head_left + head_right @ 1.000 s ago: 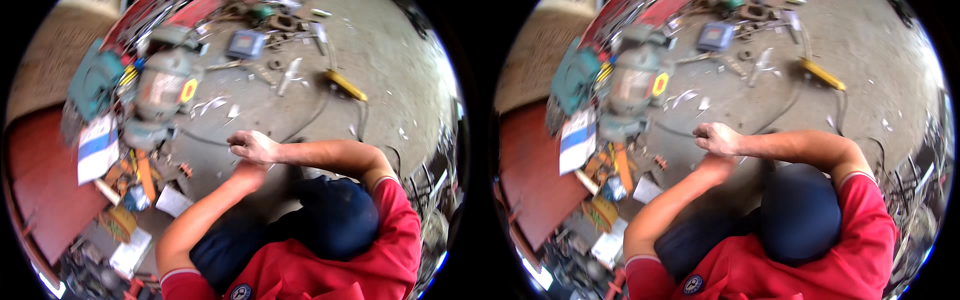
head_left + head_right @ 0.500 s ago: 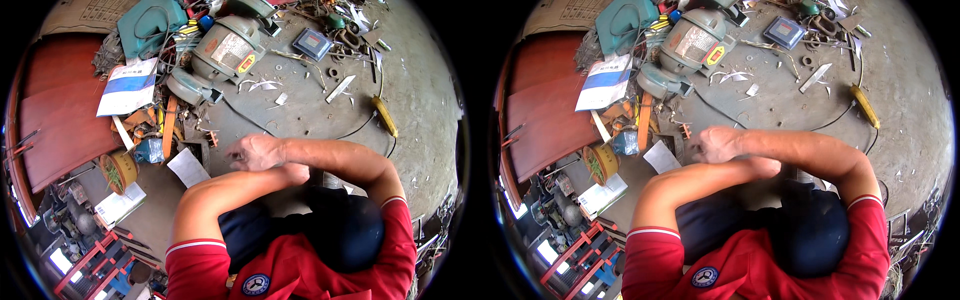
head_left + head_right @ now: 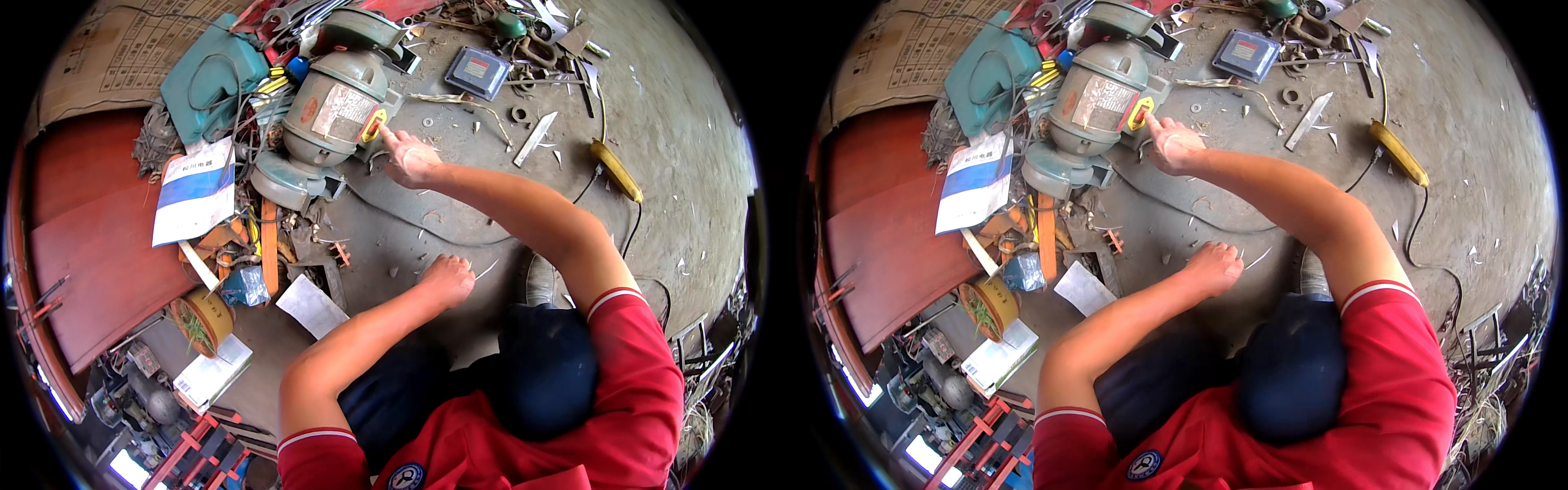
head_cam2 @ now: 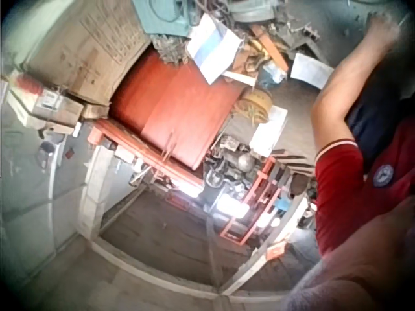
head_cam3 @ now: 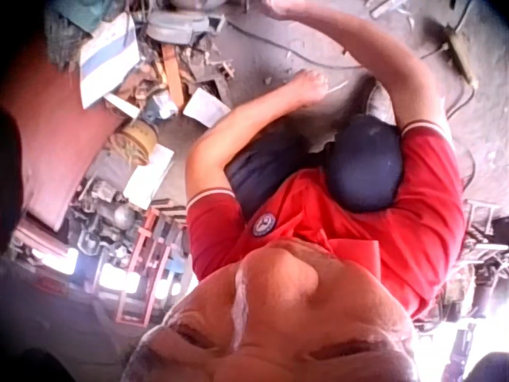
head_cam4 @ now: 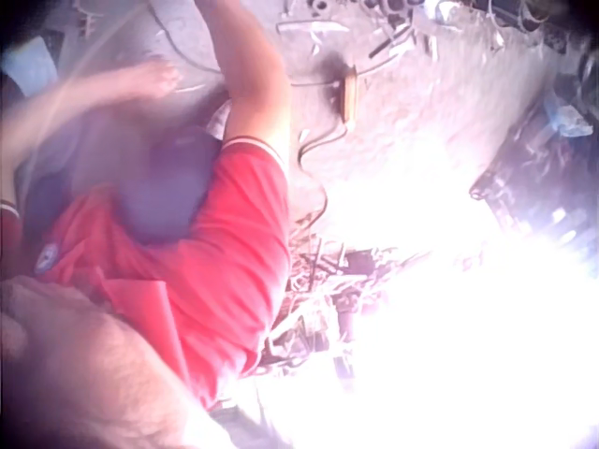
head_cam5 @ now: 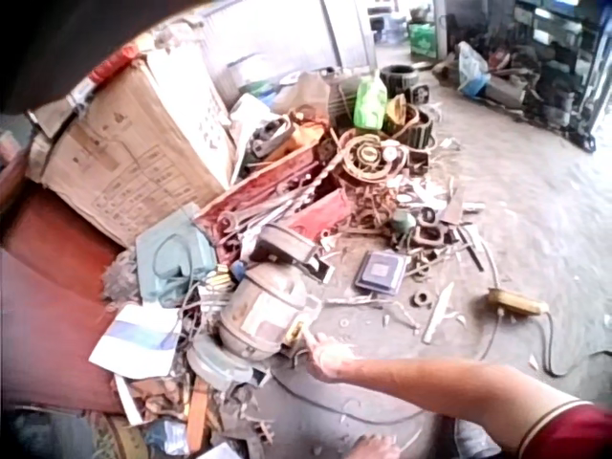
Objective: The person uses a grinding wheel to smooth a small metal piece, then walks through a scrap yard to join a coworker. The person picks up a metal flange and a hammer, then uses the hammer to strike the flange while the coworker works on a fan assembly.
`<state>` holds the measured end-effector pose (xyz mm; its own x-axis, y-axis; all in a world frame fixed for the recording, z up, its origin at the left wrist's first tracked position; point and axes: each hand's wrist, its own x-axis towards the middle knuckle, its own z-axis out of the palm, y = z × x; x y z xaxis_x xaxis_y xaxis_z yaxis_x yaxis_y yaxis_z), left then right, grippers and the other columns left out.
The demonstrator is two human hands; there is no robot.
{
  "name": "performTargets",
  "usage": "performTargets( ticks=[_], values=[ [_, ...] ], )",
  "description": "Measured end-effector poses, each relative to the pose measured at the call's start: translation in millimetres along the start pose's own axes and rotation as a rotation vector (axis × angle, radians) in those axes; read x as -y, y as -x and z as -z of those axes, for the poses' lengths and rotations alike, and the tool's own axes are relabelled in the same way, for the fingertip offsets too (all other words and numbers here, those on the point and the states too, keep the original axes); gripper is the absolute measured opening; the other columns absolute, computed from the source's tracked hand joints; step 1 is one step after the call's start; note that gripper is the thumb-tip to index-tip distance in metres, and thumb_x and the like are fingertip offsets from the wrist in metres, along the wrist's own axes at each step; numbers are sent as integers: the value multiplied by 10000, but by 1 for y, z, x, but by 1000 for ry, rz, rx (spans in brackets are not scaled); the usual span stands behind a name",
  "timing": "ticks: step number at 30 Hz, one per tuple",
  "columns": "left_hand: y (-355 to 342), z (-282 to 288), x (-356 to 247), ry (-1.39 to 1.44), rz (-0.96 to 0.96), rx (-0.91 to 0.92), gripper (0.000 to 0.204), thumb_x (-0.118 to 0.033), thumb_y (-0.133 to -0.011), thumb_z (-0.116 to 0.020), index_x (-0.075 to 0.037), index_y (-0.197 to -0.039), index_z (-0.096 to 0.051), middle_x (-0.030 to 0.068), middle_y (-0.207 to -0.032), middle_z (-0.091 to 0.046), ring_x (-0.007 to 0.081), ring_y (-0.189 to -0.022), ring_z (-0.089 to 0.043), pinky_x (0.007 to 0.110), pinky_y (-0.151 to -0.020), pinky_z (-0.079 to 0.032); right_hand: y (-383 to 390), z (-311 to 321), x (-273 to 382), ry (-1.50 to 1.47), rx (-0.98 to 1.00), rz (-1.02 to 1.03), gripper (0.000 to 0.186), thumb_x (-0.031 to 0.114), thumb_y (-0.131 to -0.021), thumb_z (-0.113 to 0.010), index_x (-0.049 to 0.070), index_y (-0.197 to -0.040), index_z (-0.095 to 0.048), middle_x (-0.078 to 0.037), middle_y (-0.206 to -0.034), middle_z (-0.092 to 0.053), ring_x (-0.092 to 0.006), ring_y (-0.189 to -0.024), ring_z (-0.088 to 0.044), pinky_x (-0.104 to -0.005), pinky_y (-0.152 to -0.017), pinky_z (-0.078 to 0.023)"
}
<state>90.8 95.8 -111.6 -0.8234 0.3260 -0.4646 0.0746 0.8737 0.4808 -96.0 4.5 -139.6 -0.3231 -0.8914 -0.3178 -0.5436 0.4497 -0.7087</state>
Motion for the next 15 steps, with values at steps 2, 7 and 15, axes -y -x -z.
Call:
performTargets(
  ticks=[2, 7, 15],
  values=[
    [1, -8, 3, 18, 32, -68, 135, -122, -837, -530, -49, -789, -633, 158, -898, -647, 313, -889, -630, 436, -754, -500, -9, -11, 8, -40, 6, -31, 701, 253, -886, -552, -11, -1462, -252, -254, -1231, -526, -405, -1175, -529, -481, -972, -457],
    [1, -8, 8, 52, 34, -107, 146, -162, -842, -537, -61, -791, -629, 148, -876, -636, 318, -877, -623, 447, -739, -491, -14, -24, 16, -158, -131, -85, 662, 235, -875, -573, -50, -1406, -298, -268, -1230, -531, -416, -1146, -551, -476, -968, -459],
    [4, 0, 6, 37, -2, -57, 172, -233, -804, -675, -69, -810, -627, 136, -881, -606, 324, -899, -621, 469, -759, -508, -18, -13, 12, -213, -78, -80, 774, 200, -806, -656, -36, -1424, -254, -277, -1206, -549, -425, -1119, -571, -467, -934, -486]
  ],
)
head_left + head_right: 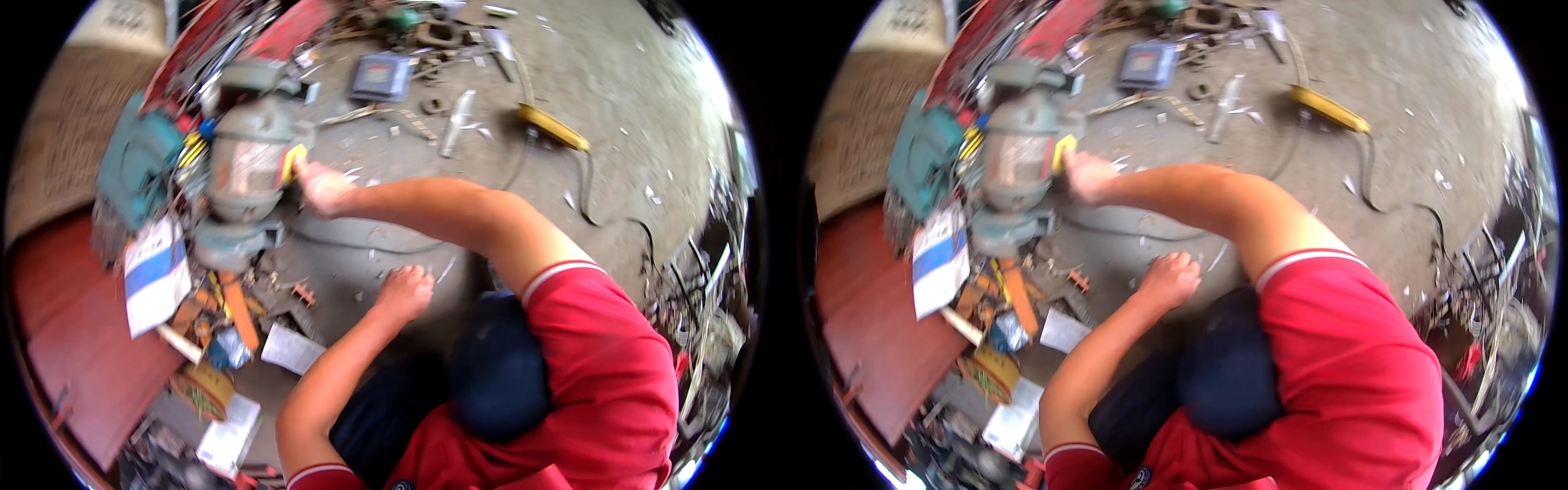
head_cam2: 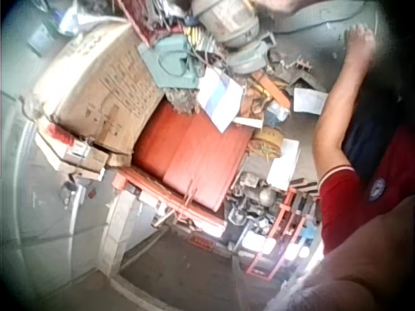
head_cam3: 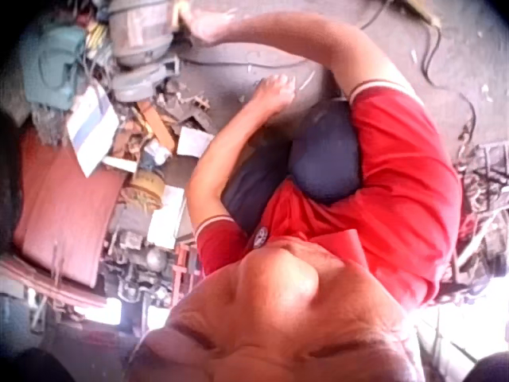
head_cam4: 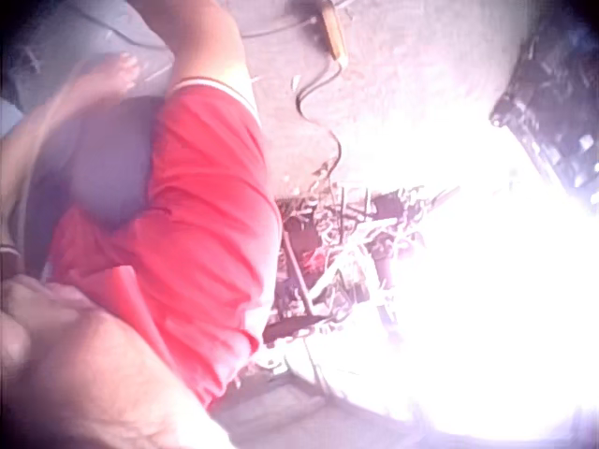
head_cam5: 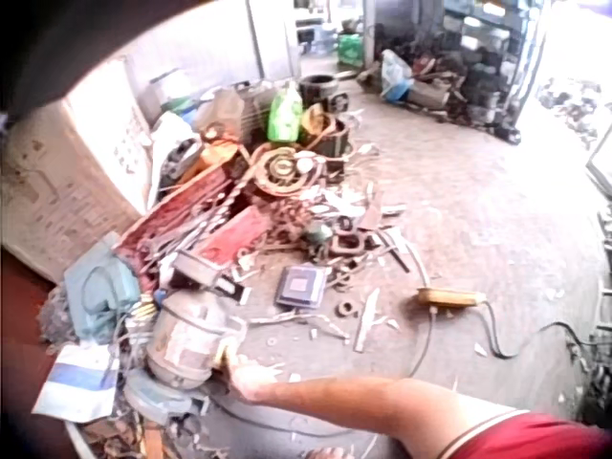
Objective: The person uses a grinding wheel to smooth a small metal piece, then walks through a scrap yard to join a coworker. The person picks up a metal flange and a hammer, then uses the hammer to strike the flange while the coworker works on a fan assembly.
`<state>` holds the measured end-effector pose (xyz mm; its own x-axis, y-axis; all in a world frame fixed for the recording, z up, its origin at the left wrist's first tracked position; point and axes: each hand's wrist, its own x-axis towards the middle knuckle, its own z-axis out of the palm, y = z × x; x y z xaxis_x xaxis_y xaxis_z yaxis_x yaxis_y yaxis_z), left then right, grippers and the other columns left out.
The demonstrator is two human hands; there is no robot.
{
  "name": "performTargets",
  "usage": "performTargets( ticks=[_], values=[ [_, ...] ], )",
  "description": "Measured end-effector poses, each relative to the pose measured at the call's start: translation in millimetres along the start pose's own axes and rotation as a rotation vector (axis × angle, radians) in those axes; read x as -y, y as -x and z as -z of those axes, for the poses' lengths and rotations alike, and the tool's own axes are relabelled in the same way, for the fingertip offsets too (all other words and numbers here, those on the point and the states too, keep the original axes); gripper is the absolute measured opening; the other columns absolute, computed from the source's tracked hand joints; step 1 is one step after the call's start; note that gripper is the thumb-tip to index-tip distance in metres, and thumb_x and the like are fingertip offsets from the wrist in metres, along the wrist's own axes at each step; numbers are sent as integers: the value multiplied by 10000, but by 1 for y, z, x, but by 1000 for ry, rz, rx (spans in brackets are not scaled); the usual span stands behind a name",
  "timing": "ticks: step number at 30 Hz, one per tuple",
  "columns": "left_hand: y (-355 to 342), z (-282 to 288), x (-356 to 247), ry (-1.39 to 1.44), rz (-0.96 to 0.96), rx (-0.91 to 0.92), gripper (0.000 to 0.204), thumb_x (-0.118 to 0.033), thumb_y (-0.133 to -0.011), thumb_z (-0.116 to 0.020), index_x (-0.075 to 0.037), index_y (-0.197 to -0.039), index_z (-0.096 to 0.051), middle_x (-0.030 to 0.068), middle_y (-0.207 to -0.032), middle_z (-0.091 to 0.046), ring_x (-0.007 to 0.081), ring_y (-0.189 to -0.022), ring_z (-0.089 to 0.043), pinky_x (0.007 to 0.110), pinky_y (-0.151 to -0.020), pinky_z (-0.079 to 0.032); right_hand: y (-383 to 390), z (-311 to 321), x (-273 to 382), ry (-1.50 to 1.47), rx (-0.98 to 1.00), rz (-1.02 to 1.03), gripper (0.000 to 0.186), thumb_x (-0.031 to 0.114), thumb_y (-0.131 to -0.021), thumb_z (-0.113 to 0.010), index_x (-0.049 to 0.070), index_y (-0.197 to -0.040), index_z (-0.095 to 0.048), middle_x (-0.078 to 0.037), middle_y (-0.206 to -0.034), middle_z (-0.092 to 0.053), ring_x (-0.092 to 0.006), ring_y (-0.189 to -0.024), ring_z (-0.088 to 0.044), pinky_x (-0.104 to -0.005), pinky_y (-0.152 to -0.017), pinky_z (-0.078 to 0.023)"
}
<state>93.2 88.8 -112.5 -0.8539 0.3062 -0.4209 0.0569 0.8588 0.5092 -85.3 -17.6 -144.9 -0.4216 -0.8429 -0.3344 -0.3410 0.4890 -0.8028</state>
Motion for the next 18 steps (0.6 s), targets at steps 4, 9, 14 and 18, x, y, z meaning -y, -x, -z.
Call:
performTargets(
  ticks=[4, 9, 14, 18],
  values=[
    [-4, 12, -5, 9, 3, 46, 185, -236, -801, -689, -62, -821, -630, 134, -887, -606, 324, -907, -623, 468, -772, -513, 12, 6, -1, -13, 47, -35, 778, 202, -835, -632, 44, -1486, -235, -257, -1262, -521, -404, -1154, -555, -466, -951, -472],
    [-9, 26, 3, -57, -14, 57, 193, -234, -798, -698, -55, -807, -625, 141, -870, -606, 333, -883, -625, 469, -761, -523, 86, 76, -29, 88, -37, 82, 638, 162, -813, -639, 70, -1397, -402, -185, -1206, -539, -368, -1174, -518, -454, -985, -456],
    [-23, 47, 7, -21, -21, -5, 213, -228, -798, -710, -33, -813, -624, 152, -873, -608, 342, -870, -625, 472, -735, -529, 194, 192, -139, 506, -657, 102, 537, -26, -703, -585, 34, -1236, -559, -195, -1260, -551, -382, -1125, -538, -468, -985, -441],
    [-35, 65, 10, 46, -19, -4, 231, -231, -823, -698, -20, -824, -606, 159, -881, -604, 363, -888, -622, 486, -744, -525, 243, 241, -213, 821, -654, -189, 586, 58, -745, -596, 46, -1322, -496, -174, -1282, -551, -357, -1220, -503, -454, -1040, -396]
  ],
)
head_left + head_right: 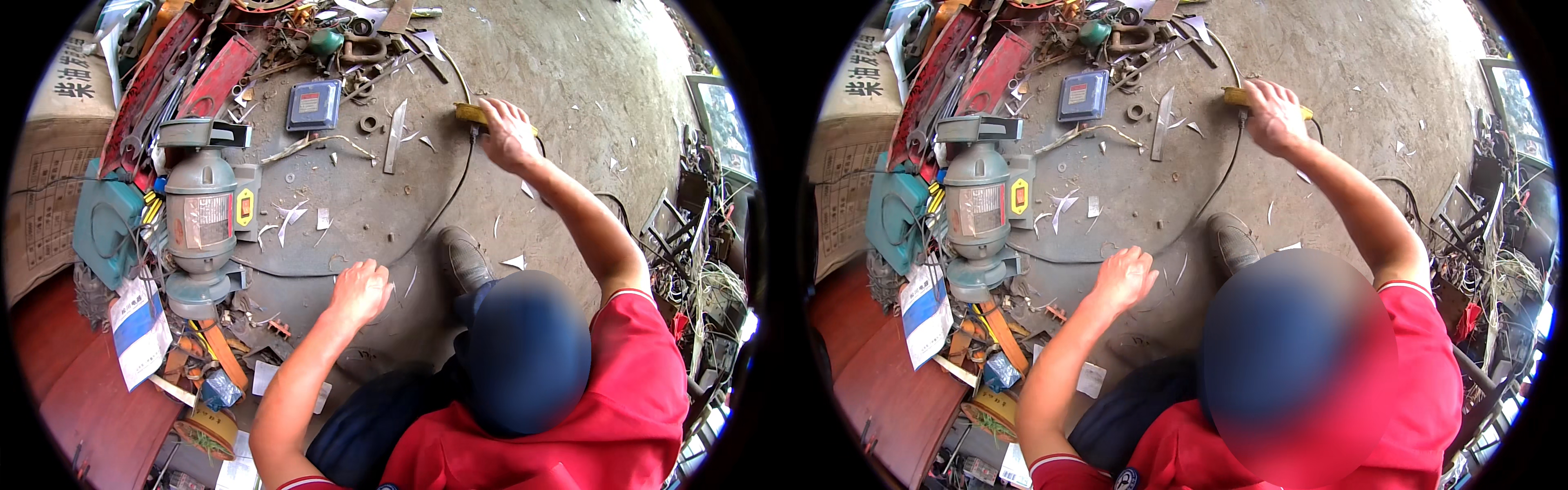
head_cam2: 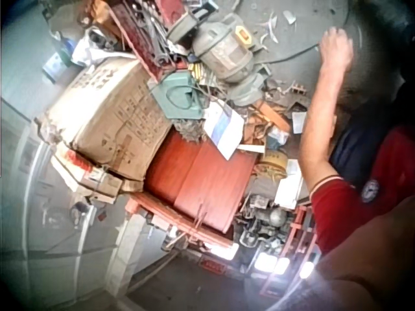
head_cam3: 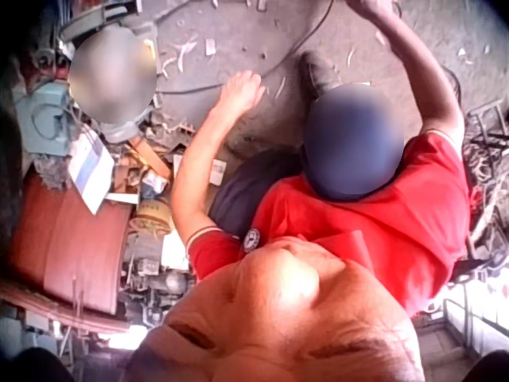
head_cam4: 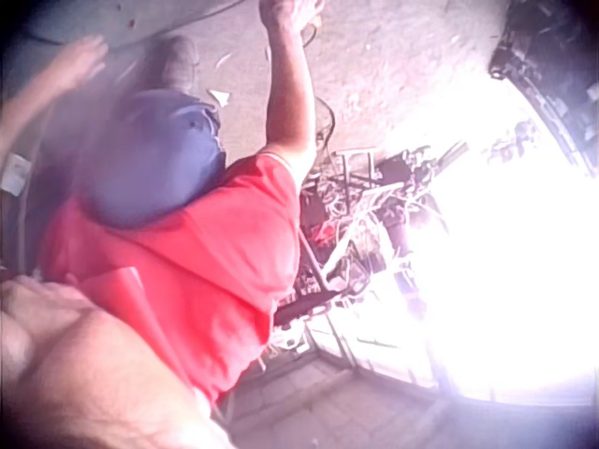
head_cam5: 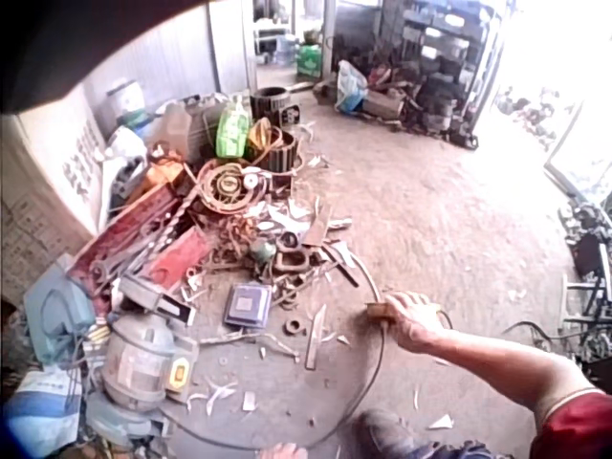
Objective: The person uses a grinding wheel to smooth a small metal piece, then walks through a scrap yard to join a coworker. The person picks up a metal flange and a hammer, then uses the hammer to strike the flange while the coworker works on a fan assembly.
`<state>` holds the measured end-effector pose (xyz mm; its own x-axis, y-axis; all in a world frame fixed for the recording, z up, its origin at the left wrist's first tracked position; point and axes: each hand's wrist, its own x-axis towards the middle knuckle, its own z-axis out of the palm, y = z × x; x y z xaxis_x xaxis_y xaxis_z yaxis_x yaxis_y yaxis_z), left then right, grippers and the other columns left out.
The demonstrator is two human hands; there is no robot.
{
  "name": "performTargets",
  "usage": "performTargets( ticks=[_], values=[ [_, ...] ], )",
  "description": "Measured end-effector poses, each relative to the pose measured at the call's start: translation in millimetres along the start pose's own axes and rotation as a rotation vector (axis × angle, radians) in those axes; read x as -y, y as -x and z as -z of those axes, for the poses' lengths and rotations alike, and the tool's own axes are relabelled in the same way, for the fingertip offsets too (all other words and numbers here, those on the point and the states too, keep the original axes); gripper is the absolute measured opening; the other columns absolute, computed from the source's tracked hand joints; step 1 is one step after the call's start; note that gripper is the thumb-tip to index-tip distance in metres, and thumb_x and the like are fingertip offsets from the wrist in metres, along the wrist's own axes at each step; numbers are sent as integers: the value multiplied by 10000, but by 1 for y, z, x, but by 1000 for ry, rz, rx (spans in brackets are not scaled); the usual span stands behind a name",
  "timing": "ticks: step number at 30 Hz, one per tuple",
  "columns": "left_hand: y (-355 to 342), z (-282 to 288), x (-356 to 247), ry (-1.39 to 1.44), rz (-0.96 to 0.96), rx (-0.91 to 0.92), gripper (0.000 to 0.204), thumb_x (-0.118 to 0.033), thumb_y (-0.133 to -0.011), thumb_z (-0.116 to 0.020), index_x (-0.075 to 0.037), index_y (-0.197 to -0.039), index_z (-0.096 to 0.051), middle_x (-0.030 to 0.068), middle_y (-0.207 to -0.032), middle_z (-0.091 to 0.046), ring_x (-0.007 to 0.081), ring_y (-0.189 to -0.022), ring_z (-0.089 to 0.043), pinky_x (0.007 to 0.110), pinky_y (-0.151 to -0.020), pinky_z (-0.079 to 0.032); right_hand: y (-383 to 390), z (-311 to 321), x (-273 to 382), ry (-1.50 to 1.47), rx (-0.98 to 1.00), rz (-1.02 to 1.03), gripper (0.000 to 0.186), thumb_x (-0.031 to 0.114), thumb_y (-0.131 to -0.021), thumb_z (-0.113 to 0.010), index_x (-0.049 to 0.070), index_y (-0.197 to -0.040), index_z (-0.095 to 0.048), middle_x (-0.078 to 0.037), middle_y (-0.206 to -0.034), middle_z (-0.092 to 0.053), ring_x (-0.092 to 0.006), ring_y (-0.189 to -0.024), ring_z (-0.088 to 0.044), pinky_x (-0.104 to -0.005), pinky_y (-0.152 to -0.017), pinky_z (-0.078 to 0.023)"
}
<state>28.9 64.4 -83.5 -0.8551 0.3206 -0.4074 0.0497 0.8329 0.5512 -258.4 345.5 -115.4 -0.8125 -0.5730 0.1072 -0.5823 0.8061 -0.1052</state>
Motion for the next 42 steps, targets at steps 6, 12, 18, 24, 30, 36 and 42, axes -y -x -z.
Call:
performTargets(
  ticks=[6, 12, 18, 24, 30, 36, 42],
  values=[
    [-73, 32, -31, 157, 71, -57, 425, -374, -944, -552, -2, -1144, -596, 204, -1143, -594, 391, -1071, -580, 485, -897, -491, 4, -12, -47, -80, 243, -26, 326, 158, -814, -661, 83, -1120, -577, -144, -995, -630, -351, -971, -605, -450, -833, -486],
    [-152, 19, -74, 673, 371, -423, 539, -438, -936, -573, 76, -1097, -565, 297, -1033, -635, 466, -995, -606, 496, -861, -483, 20, 49, 55, -216, 115, 235, 349, 125, -785, -697, 39, -1099, -573, -126, -934, -629, -331, -895, -618, -435, -791, -497],
    [-150, 8, -94, 805, 505, -538, 344, -329, -941, -594, 14, -962, -576, 280, -878, -650, 482, -873, -623, 525, -745, -489, 33, 56, 64, -322, 171, 152, 352, 140, -791, -697, 20, -1095, -565, -171, -946, -665, -368, -873, -644, -459, -756, -521],
    [-114, -30, -122, 765, 450, -296, 385, -410, -924, -588, -25, -945, -593, 252, -884, -659, 460, -868, -633, 538, -750, -488, -7, 31, -18, -63, 289, -424, 343, 275, -884, -642, 46, -1114, -531, -240, -947, -675, -430, -898, -652, -506, -750, -511],
    [-104, 52, -57, 1123, 427, -788, 291, -264, -890, -700, -13, -793, -592, 52, -728, -635, 147, -650, -559, 350, -596, -454, 11, 7, -74, -9, 291, -472, 402, 258, -886, -638, 76, -1224, -518, -211, -1103, -655, -402, -1036, -625, -490, -857, -492],
    [22, 261, -18, 1259, 331, -1303, 167, -235, -899, -648, -112, -832, -557, -24, -569, -505, 90, -427, -457, 263, -405, -390, 57, -6, -110, 0, 318, -616, 402, 227, -893, -616, 85, -1254, -509, -198, -1155, -639, -378, -1080, -612, -475, -891, -481],
    [262, 318, 206, 1573, 653, -1826, 378, -374, -931, -648, -59, -1121, -561, 67, -918, -628, 163, -749, -596, 251, -610, -495, 45, -12, -98, -85, 316, -711, 435, 275, -878, -607, 94, -1261, -508, -222, -1148, -643, -406, -1080, -611, -478, -909, -473]
  ],
)
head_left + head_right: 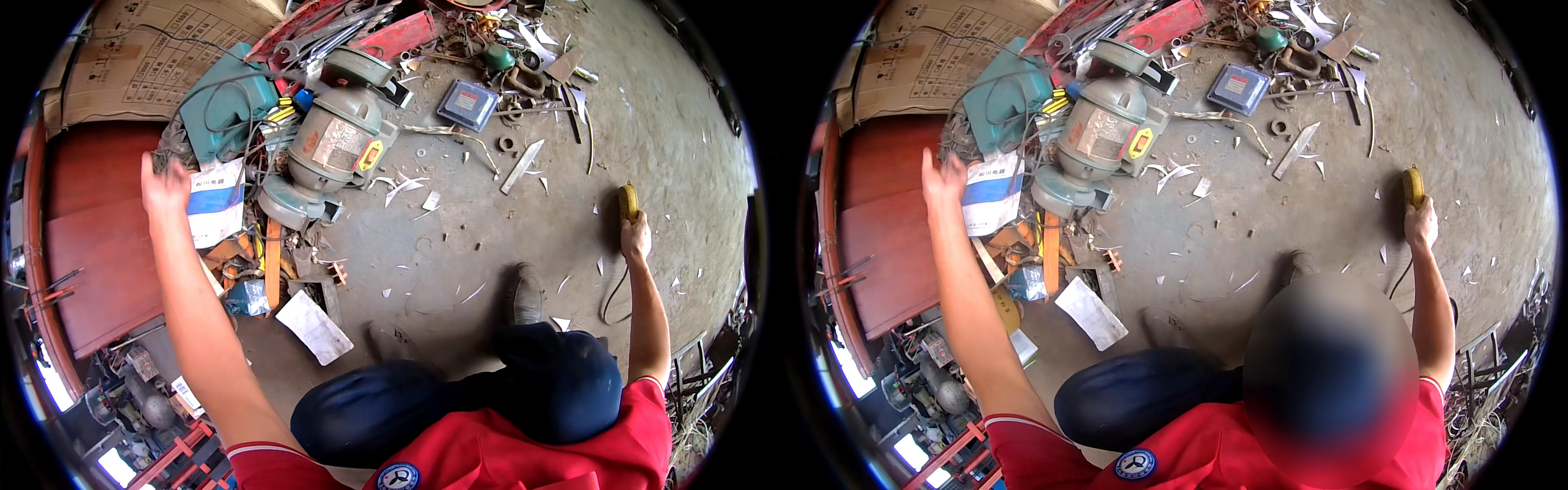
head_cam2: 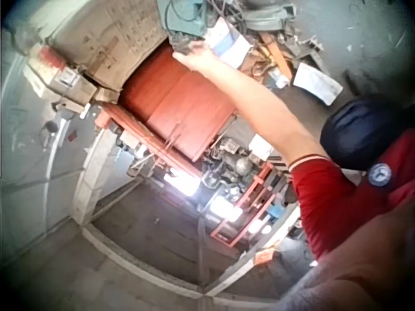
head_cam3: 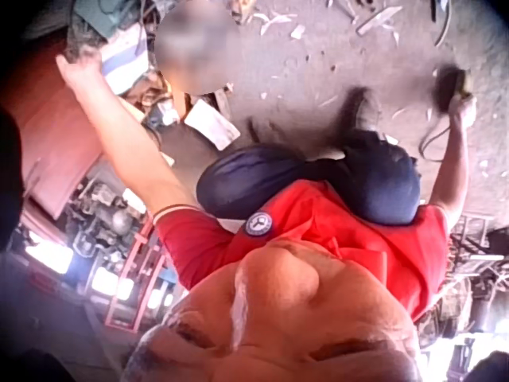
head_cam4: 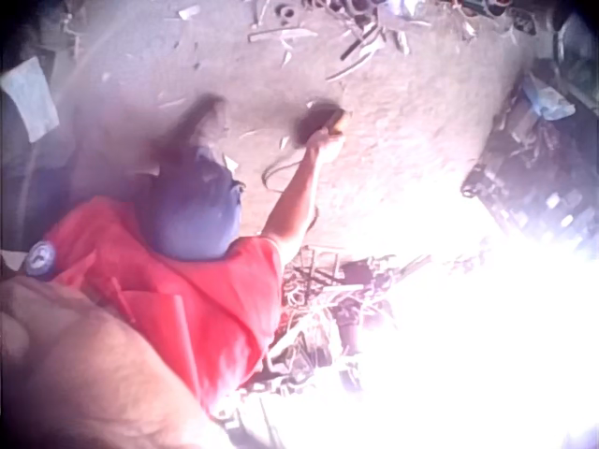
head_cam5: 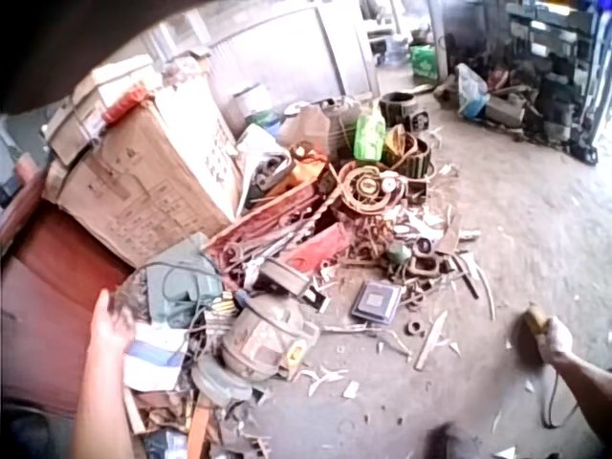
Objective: The person uses a grinding wheel to smooth a small metal piece, then walks through a scrap yard to join a coworker. The person picks up a metal flange and a hammer, then uses the hammer to strike the flange while the coworker works on a fan assembly.
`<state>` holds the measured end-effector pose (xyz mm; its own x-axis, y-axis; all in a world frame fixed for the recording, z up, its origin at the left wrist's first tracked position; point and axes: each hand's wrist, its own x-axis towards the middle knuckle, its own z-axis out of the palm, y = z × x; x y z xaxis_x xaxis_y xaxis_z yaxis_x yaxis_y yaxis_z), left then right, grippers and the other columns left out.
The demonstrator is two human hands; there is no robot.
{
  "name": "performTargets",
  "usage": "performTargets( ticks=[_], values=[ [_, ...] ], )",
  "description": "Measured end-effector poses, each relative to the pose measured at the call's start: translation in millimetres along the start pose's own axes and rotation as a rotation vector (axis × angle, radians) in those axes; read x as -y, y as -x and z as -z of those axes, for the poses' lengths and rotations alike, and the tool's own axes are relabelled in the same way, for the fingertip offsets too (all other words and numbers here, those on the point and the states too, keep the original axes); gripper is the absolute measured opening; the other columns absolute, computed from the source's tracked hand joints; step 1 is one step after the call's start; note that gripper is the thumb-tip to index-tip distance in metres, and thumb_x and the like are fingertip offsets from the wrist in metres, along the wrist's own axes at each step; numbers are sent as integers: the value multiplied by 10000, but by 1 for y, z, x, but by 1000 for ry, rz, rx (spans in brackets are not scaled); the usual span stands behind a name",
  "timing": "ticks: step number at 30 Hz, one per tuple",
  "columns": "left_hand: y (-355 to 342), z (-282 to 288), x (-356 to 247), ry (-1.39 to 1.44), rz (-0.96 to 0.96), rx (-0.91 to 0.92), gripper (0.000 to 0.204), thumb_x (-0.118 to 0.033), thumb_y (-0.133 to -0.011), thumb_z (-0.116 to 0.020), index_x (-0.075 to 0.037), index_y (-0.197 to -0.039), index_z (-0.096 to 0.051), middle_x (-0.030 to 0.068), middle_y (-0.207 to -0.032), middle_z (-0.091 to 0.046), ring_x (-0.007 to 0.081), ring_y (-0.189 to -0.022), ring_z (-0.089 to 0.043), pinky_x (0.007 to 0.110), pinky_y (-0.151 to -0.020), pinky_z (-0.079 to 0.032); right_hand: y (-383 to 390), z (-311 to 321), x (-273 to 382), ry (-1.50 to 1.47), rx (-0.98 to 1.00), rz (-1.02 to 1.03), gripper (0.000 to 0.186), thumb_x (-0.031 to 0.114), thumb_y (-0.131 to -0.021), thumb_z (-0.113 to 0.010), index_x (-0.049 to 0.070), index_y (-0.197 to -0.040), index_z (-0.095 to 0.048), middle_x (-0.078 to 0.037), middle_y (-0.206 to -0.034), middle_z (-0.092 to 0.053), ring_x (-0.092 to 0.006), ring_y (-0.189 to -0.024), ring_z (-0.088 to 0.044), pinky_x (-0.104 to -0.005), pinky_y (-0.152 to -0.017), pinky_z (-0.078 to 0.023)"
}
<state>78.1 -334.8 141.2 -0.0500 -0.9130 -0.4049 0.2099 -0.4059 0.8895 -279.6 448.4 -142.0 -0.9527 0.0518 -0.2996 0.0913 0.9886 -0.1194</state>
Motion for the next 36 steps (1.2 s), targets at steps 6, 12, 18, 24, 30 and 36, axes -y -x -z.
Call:
performTargets(
  ticks=[6, 12, 18, 24, 30, 36],
  values=[
    [28, 45, 79, -310, -260, -106, 534, -389, -947, -605, -38, -1328, -470, 79, -1129, -564, 203, -890, -563, 335, -693, -466, -6, 5, -11, 46, -1, -54, 462, 341, -887, -587, 75, -1253, -492, -252, -1053, -662, -426, -980, -645, -506, -826, -501],
    [120, -7, 134, -637, -464, 292, 329, -301, -979, -599, -12, -1136, -598, 60, -1038, -620, 110, -814, -580, 244, -641, -471, -11, 7, -4, 3, 48, -109, 496, 355, -872, -619, 104, -1283, -498, -221, -1138, -643, -397, -1069, -621, -486, -898, -490],
    [184, -42, 175, -825, -614, 635, 185, -102, -979, -574, -10, -1140, -560, 71, -1047, -625, 120, -831, -609, 238, -681, -499, 19, -2, 14, 78, -519, 346, 451, 225, -847, -643, 88, -1259, -523, -195, -1171, -606, -356, -1103, -576, -452, -940, -460],
    [223, -43, 221, -932, -527, 932, 126, -65, -929, -631, -9, -1036, -595, 58, -953, -617, 120, -734, -577, 248, -650, -484, 74, -51, 143, -196, 64, 423, 225, 214, -830, -629, 69, -1002, -641, -175, -974, -675, -360, -909, -660, -447, -809, -530],
    [254, -39, 237, -1005, -724, 1207, 222, 20, -837, -670, 19, -1042, -584, 130, -1003, -590, 189, -699, -588, 288, -589, -506, 88, -75, 238, -110, -34, 419, 523, 326, -809, -728, 8, -1170, -523, -179, -1130, -573, -344, -1061, -577, -436, -890, -498],
    [243, -24, 248, -987, -661, 1212, 238, 29, -824, -675, 14, -1043, -584, 123, -1001, -596, 188, -704, -587, 293, -592, -511, 87, -83, 251, -178, 35, 253, 450, 243, -818, -687, 12, -1168, -526, -194, -1088, -617, -360, -1030, -609, -447, -887, -497]
  ],
)
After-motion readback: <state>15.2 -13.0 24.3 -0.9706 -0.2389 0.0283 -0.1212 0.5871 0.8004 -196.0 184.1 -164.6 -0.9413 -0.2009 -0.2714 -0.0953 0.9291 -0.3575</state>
